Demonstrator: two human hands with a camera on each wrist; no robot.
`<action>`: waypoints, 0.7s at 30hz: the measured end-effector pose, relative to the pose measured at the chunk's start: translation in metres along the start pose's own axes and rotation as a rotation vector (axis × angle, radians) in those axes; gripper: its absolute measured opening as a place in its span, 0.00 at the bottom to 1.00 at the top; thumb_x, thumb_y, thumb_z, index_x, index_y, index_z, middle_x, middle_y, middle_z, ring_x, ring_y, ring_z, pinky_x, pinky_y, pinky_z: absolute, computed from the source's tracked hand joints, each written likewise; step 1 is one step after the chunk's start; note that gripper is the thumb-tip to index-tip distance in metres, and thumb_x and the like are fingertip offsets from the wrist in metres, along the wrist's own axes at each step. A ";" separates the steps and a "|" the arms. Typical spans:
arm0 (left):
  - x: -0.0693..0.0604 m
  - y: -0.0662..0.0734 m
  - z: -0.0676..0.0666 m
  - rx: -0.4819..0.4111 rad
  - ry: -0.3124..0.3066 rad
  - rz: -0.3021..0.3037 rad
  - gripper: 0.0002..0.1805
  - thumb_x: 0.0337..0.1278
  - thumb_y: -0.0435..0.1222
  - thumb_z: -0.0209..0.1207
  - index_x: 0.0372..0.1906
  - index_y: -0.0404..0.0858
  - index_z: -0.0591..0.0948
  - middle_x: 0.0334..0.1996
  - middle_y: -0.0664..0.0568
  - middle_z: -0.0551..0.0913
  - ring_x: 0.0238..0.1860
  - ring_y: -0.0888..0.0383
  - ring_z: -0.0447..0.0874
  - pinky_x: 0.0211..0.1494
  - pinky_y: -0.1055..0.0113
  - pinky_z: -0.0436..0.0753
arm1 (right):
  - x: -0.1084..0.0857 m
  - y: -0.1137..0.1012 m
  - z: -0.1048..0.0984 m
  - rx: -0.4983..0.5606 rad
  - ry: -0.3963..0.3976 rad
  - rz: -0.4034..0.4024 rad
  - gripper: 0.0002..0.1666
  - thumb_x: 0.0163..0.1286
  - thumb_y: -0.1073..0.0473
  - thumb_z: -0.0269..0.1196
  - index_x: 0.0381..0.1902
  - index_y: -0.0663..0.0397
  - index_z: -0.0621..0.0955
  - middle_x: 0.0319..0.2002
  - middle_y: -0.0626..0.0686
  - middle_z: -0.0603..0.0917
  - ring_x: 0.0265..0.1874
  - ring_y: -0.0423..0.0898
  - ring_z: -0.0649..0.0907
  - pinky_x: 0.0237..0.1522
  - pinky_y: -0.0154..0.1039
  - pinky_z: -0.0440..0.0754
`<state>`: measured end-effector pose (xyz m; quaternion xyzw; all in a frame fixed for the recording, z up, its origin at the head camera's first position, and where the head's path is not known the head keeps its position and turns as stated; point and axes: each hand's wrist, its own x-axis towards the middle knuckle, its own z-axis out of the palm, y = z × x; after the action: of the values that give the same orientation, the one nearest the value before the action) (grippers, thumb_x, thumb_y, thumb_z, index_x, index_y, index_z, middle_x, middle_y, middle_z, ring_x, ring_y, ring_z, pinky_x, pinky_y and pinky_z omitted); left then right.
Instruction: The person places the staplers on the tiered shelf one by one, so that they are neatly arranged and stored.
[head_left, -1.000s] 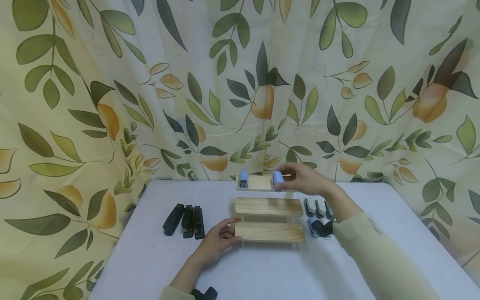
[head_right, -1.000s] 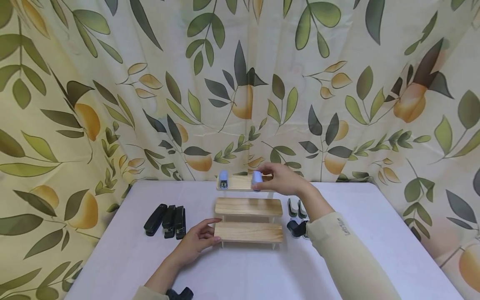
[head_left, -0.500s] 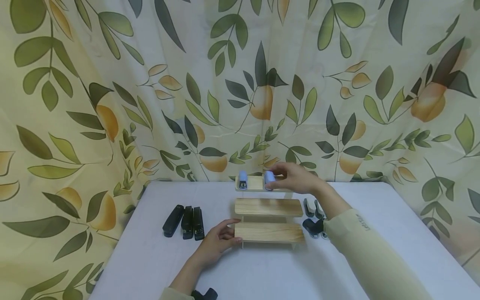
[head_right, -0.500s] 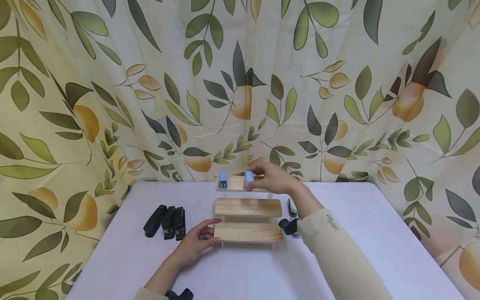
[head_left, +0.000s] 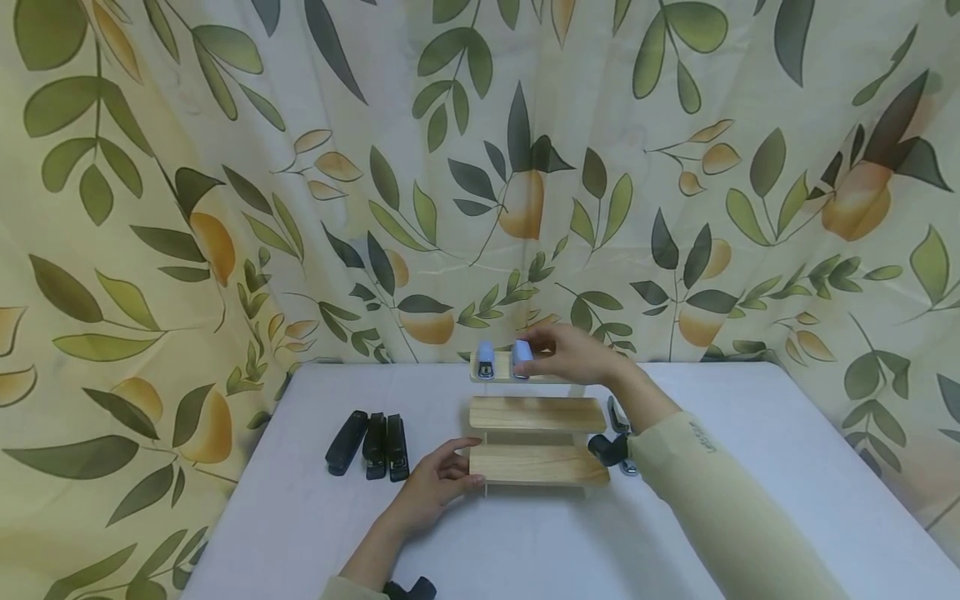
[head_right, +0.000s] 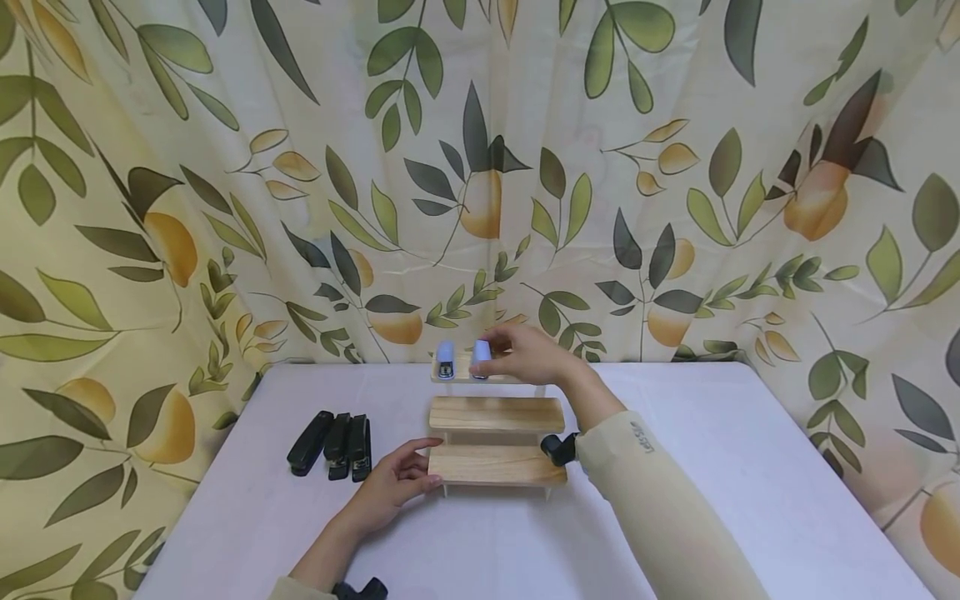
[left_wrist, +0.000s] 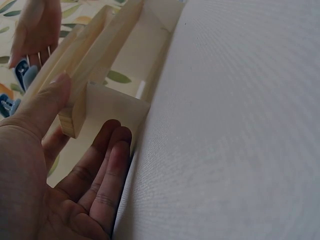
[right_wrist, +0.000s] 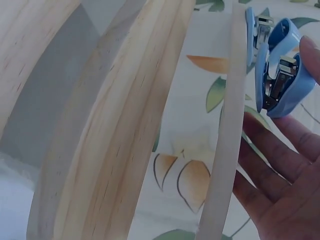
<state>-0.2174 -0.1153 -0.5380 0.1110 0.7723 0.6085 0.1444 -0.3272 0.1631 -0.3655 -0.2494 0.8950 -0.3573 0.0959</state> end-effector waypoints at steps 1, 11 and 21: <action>0.000 0.000 0.000 -0.001 0.001 -0.001 0.31 0.59 0.51 0.72 0.68 0.63 0.76 0.49 0.51 0.86 0.48 0.56 0.85 0.50 0.66 0.83 | 0.001 0.000 0.001 0.001 0.001 0.004 0.39 0.65 0.43 0.74 0.68 0.56 0.77 0.59 0.55 0.82 0.58 0.53 0.81 0.65 0.54 0.78; -0.001 0.002 0.001 0.007 0.011 -0.015 0.32 0.58 0.52 0.72 0.68 0.63 0.76 0.49 0.52 0.86 0.48 0.56 0.85 0.50 0.65 0.83 | 0.008 -0.002 0.005 0.007 -0.005 0.009 0.36 0.63 0.43 0.75 0.65 0.52 0.80 0.55 0.51 0.84 0.54 0.49 0.82 0.63 0.51 0.80; -0.001 0.002 0.000 -0.001 0.007 -0.016 0.32 0.58 0.52 0.72 0.68 0.64 0.76 0.50 0.52 0.86 0.48 0.56 0.85 0.50 0.65 0.83 | 0.014 -0.003 0.008 -0.014 -0.026 -0.019 0.30 0.67 0.44 0.73 0.61 0.53 0.82 0.49 0.50 0.86 0.47 0.48 0.82 0.55 0.45 0.80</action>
<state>-0.2166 -0.1147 -0.5360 0.1027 0.7734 0.6081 0.1469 -0.3350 0.1490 -0.3694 -0.2630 0.8936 -0.3489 0.1023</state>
